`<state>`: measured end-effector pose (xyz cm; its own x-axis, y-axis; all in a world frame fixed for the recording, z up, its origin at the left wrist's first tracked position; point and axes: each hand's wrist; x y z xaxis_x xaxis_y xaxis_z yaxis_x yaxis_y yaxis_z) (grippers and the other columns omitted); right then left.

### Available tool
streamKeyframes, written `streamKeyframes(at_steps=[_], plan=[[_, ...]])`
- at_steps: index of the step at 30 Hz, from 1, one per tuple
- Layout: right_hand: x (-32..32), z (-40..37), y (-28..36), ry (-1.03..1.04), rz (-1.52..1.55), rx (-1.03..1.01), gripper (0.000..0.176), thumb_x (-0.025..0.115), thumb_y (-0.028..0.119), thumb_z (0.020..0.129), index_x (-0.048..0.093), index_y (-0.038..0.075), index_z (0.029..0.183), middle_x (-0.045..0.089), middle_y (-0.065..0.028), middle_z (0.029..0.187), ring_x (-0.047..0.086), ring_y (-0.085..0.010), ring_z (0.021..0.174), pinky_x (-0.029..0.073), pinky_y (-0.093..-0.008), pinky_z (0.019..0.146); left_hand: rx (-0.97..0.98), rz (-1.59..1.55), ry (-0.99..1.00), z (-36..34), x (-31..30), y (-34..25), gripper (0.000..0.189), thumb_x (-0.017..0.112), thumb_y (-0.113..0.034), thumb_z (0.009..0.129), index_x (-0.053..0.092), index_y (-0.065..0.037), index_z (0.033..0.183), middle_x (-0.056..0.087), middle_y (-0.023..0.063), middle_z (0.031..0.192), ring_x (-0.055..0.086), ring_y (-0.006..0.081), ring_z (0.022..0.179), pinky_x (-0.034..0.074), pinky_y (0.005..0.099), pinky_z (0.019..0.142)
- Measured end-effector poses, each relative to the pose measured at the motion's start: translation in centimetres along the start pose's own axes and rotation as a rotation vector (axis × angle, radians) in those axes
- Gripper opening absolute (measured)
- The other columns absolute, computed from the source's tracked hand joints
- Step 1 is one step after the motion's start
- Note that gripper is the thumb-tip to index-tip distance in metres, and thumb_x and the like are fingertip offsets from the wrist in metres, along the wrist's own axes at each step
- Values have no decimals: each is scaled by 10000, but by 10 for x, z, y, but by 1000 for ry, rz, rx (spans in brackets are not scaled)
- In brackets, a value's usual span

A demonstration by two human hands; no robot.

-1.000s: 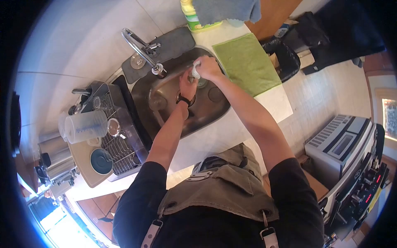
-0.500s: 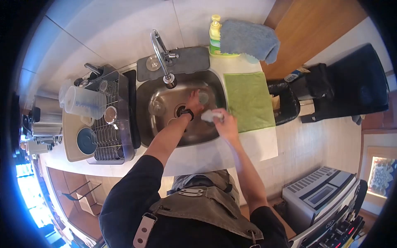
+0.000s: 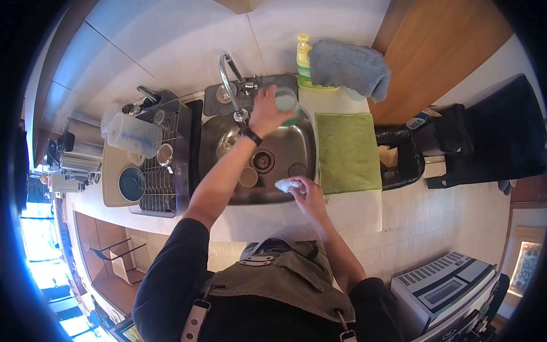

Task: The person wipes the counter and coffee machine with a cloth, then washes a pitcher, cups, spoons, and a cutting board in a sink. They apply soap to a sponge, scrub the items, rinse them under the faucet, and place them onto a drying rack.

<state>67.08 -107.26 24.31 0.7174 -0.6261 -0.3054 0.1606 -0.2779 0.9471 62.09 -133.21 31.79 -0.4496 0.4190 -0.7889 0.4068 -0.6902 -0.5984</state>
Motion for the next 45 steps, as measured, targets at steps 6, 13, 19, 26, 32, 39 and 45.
streamKeyframes(at_steps=[6, 13, 19, 26, 32, 39, 45], plan=[[-9, 1, 10, -9, 62, 70, 256, 665, 101, 866, 656, 39, 1114, 721, -143, 968, 725, -221, 857, 562, -305, 704, -78, 166, -9, 75, 12, 3, 895, 846, -329, 634, 413, 41, 1323, 462, 237, 1305, 449, 409, 1234, 455, 490, 996], [-4, 3, -2, -44, 201, 117, 286, 676, 164, 891, 638, -5, 1118, 721, -140, 925, 730, -181, 810, 561, -300, 704, 136, 18, -308, 43, 39, 18, 807, 776, -249, 754, 371, 60, 1381, 462, 279, 1349, 440, 424, 1263, 410, 467, 1050], [13, 45, -13, -137, 402, 79, 340, 709, 247, 898, 633, -37, 1071, 699, -87, 872, 688, -126, 788, 548, -291, 668, 104, -531, 245, -134, 28, 30, 705, 708, -140, 853, 349, -18, 1447, 510, 216, 1383, 501, 366, 1289, 399, 426, 1082], [37, 110, 3, 0, 462, 166, 366, 702, 334, 915, 649, -1, 1052, 684, -39, 888, 630, -90, 735, 511, -267, 639, -64, -912, 141, -162, 37, 65, 611, 655, -75, 927, 344, -38, 1451, 553, 120, 1283, 534, 186, 1188, 446, 316, 996], [69, 114, 12, 157, 912, 220, 285, 668, 279, 949, 659, 25, 1076, 669, -22, 957, 611, -87, 792, 484, -253, 681, -158, -956, -3, -154, 32, 91, 414, 561, -168, 1005, 439, -31, 1376, 618, 94, 1104, 594, 123, 974, 497, 280, 824], [86, 115, -22, 167, 1075, 265, 250, 683, 237, 941, 672, 34, 1087, 658, 3, 923, 601, -77, 804, 477, -242, 684, -413, -1437, 274, -156, 3, 104, 372, 526, -188, 1018, 494, -9, 1342, 632, 111, 1135, 662, 188, 959, 528, 287, 807], [90, 107, 4, 82, 791, 351, 230, 719, 217, 912, 685, 31, 1043, 659, 5, 866, 606, -77, 746, 490, -232, 675, -58, -632, 78, -147, 11, 125, 294, 563, -262, 1006, 619, 0, 1129, 638, 75, 991, 650, 139, 843, 536, 272, 712]])
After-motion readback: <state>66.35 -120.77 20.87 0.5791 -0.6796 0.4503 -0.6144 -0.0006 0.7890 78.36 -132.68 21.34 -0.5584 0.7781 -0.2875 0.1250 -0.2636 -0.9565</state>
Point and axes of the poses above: each hand's wrist, its own z-axis towards the middle knuckle, its own x-axis out of the palm, y = z × x
